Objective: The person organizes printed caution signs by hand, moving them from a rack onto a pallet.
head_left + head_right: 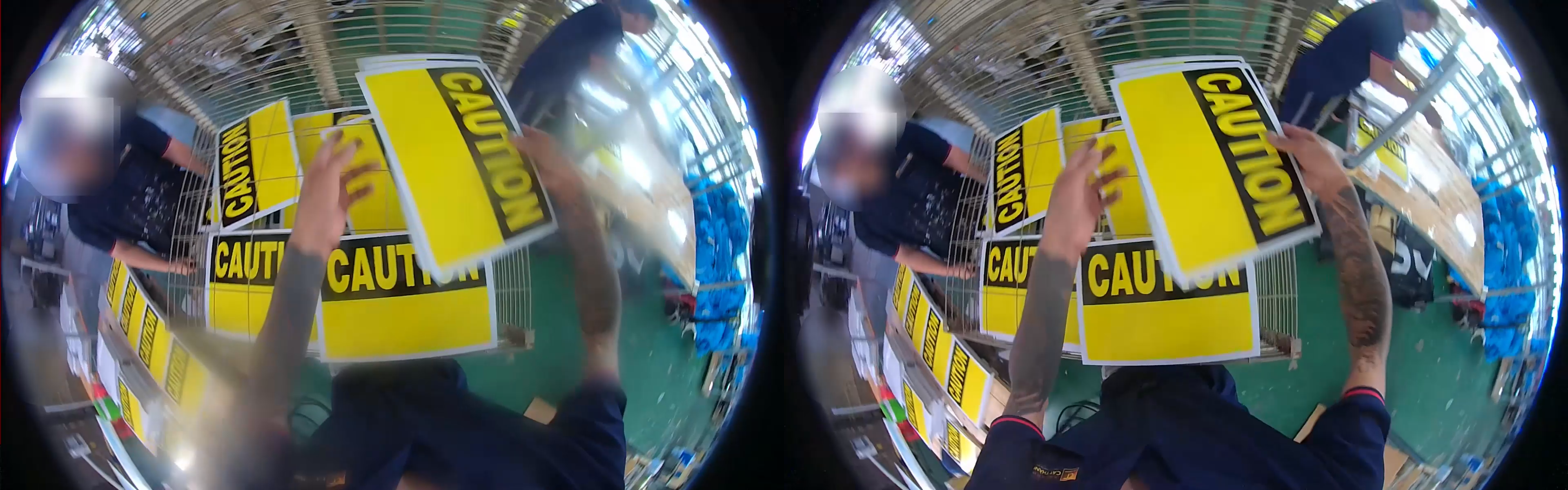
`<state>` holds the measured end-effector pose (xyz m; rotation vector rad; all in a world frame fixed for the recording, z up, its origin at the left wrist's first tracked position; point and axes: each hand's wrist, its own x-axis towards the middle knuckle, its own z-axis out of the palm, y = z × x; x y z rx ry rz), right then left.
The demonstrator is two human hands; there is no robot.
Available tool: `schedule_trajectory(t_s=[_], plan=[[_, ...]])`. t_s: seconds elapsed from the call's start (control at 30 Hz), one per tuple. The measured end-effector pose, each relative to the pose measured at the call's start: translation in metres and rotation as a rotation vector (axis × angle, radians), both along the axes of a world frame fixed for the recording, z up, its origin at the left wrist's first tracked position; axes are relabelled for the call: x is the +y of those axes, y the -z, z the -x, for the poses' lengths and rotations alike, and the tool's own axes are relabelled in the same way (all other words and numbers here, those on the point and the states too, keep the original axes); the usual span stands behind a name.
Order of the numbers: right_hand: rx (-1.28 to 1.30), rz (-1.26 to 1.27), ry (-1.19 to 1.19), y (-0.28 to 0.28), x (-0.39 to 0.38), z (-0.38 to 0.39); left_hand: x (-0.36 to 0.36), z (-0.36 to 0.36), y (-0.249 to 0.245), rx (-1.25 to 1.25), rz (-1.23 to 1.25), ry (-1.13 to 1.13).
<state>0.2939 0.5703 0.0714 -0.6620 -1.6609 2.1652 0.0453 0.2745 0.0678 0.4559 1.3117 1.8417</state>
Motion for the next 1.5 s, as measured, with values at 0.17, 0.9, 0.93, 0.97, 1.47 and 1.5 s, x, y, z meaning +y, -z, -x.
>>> schedule_trajectory(t_s=[0.17, 0.9, 0.93, 0.97, 1.47, 1.5], plan=[[-0.266, -0.319, -0.444, 0.025, -0.029, 0.034, -0.160, -0.103, 0.018, -0.050, 0.101, 0.349], [-0.297, -1.194, -0.425, 0.101, -0.183, 0.002, -0.274, -0.179, 0.119, -0.322, 0.424, 0.075], [-0.325, -0.822, -0.458, 0.063, -0.185, 0.000, -0.274, -0.177, 0.133, -0.342, 0.333, 0.023], [-0.317, -0.782, -0.469, 0.038, -0.184, -0.002, -0.272, -0.178, 0.139, -0.362, 0.247, -0.047], [0.086, -1.878, -0.080, -0.103, -0.249, -0.033, -0.202, -0.067, 0.102, 0.597, 0.027, -0.204], [-0.018, -1.877, -0.001, -0.115, -0.243, -0.051, -0.204, -0.065, 0.106, 0.583, 0.019, -0.188]])
